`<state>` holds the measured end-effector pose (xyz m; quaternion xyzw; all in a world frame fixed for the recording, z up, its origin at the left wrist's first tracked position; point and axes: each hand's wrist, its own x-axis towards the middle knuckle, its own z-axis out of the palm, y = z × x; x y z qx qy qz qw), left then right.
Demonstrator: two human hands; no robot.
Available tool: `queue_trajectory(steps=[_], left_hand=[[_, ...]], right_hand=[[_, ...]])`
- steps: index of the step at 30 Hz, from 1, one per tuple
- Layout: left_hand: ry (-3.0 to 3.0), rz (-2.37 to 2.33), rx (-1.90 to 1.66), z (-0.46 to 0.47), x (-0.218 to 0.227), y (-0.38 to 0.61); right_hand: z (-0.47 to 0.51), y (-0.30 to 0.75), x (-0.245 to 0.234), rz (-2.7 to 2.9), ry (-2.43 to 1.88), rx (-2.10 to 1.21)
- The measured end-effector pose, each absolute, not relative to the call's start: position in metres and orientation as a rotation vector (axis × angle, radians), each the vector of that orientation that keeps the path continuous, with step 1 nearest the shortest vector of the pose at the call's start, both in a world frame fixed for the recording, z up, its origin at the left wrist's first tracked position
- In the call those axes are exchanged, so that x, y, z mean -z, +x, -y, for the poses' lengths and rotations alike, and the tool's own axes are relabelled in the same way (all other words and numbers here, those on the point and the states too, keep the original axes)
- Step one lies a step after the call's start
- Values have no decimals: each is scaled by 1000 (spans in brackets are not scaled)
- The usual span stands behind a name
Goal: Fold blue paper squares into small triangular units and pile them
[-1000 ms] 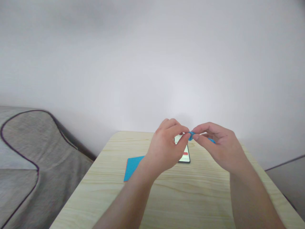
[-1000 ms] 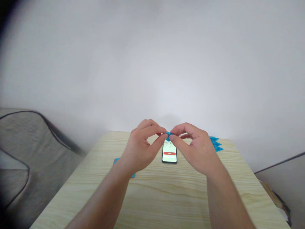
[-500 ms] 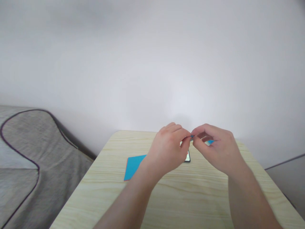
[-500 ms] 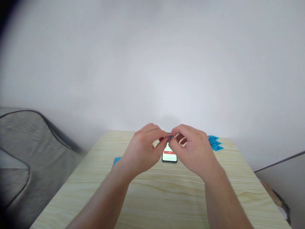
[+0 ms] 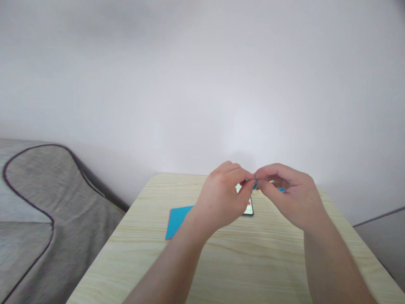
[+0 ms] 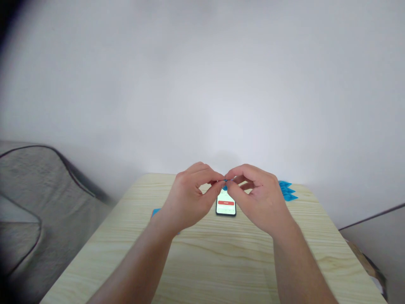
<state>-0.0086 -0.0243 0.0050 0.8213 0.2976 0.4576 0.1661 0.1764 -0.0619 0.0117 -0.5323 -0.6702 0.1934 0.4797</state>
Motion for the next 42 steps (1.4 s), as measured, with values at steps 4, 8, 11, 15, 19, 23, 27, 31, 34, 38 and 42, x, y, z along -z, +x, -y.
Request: queue_trajectory(steps=[4, 8, 11, 15, 19, 23, 27, 31, 34, 38, 42], left_hand=[[2319, -826, -1306, 25, -5, -8], [2246, -822, -1328, 26, -6, -8], [2155, -819, -1365, 25, -7, -7], [2004, -803, -1482, 25, -6, -6], [1917, -749, -1539, 25, -7, -5], [1860, -677, -1525, 24, -6, -5], [1829, -633, -1481, 22, -5, -7], [1824, -559, -1409, 20, -5, -9], [1759, -490, -1377, 16, -2, -10], [1676, -444, -1340, 11, 1, -11], [1623, -439, -1287, 10, 1, -12]], right_hand=[[61, 176, -10, 1617, -1328, -450], [61, 177, -9, 1514, -1283, -517], [62, 176, -11, 1426, -1187, -613], [60, 175, -13, 1304, -1082, -765], [55, 175, -8, 1212, -1018, -901], [51, 174, -4, 1171, -1016, -1036], [49, 176, -2, 1144, -999, -1136], [51, 177, -4, 1157, -985, -1270], [52, 177, -6, 1199, -981, -1333], [55, 178, -7, 1240, -995, -1355], [56, 179, -7, 1308, -1013, -1348]])
